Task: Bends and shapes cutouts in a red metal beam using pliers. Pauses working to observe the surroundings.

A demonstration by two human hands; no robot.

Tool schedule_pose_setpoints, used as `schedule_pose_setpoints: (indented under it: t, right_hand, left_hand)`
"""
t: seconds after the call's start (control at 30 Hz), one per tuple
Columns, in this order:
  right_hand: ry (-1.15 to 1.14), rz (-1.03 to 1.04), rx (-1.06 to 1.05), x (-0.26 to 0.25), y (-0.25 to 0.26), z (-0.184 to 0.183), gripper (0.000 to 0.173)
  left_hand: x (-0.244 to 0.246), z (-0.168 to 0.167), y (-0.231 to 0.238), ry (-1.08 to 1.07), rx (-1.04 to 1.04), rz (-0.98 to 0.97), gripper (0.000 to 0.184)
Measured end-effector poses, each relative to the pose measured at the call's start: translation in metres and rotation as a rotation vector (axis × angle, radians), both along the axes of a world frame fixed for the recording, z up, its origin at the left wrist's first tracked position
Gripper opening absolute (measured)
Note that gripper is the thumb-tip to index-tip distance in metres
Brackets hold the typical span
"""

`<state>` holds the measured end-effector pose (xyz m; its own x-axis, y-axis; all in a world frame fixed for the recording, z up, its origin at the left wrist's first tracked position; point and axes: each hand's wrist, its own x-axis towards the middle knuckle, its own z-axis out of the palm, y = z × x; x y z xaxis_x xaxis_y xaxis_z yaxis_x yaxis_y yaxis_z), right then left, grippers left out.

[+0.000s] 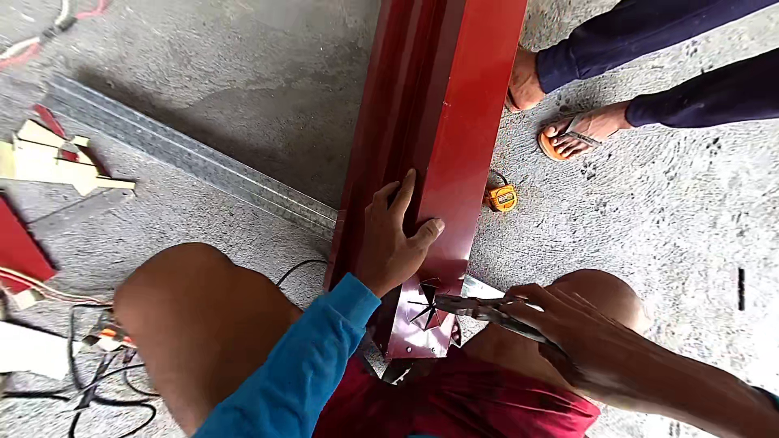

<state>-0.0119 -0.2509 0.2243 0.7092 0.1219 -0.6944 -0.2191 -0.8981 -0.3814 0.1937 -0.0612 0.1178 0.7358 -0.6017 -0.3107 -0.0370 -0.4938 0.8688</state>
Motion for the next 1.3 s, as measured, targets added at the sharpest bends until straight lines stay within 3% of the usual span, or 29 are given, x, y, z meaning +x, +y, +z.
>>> schedule_pose_setpoints:
  t: [0.13,0.27,0.33,0.43,0.57,0.67,0.8,0.93,1.07,1.3]
  right_hand:
    - [0.040,0.131,-0.117,0.020,0.006,0.001,0.055]
    - [0.165,0.221,-0.182,0.040,0.007,0.012,0.052]
    - [0.148,0.290,-0.222,0.047,0.007,0.017,0.050]
    - [0.151,0.386,-0.294,0.060,0.008,0.021,0.051]
    - [0.018,0.482,-0.323,0.068,0.011,0.027,0.049]
    - [0.133,0.506,-0.303,0.078,0.004,0.023,0.057]
    - [0.300,0.480,-0.259,0.092,-0.002,0.015,0.043]
    - [0.156,0.531,-0.229,0.089,-0.014,0.009,0.030]
    - [0.262,0.540,-0.232,0.099,-0.015,0.016,0.025]
    - [0.417,0.437,-0.154,0.119,-0.010,0.040,0.013]
  left_hand:
    - [-0.009,0.002,0.017,0.107,-0.053,0.016,0.076]
    - [-0.020,-0.008,0.021,-0.006,-0.095,0.041,0.073]
    - [-0.016,0.008,0.023,0.088,-0.088,0.005,0.073]
    - [-0.017,-0.003,0.020,0.092,-0.084,0.034,0.072]
    - [-0.017,0.007,0.025,0.096,-0.092,0.012,0.073]
    - [-0.019,-0.004,0.022,0.072,-0.059,0.004,0.072]
    - [-0.023,-0.009,0.020,0.009,-0.045,0.016,0.070]
    - [-0.023,0.001,0.025,0.014,-0.085,0.011,0.072]
    - [-0.024,-0.017,0.021,-0.033,-0.069,-0.002,0.072]
    - [-0.024,-0.017,0.019,-0.085,-0.077,0.008,0.072]
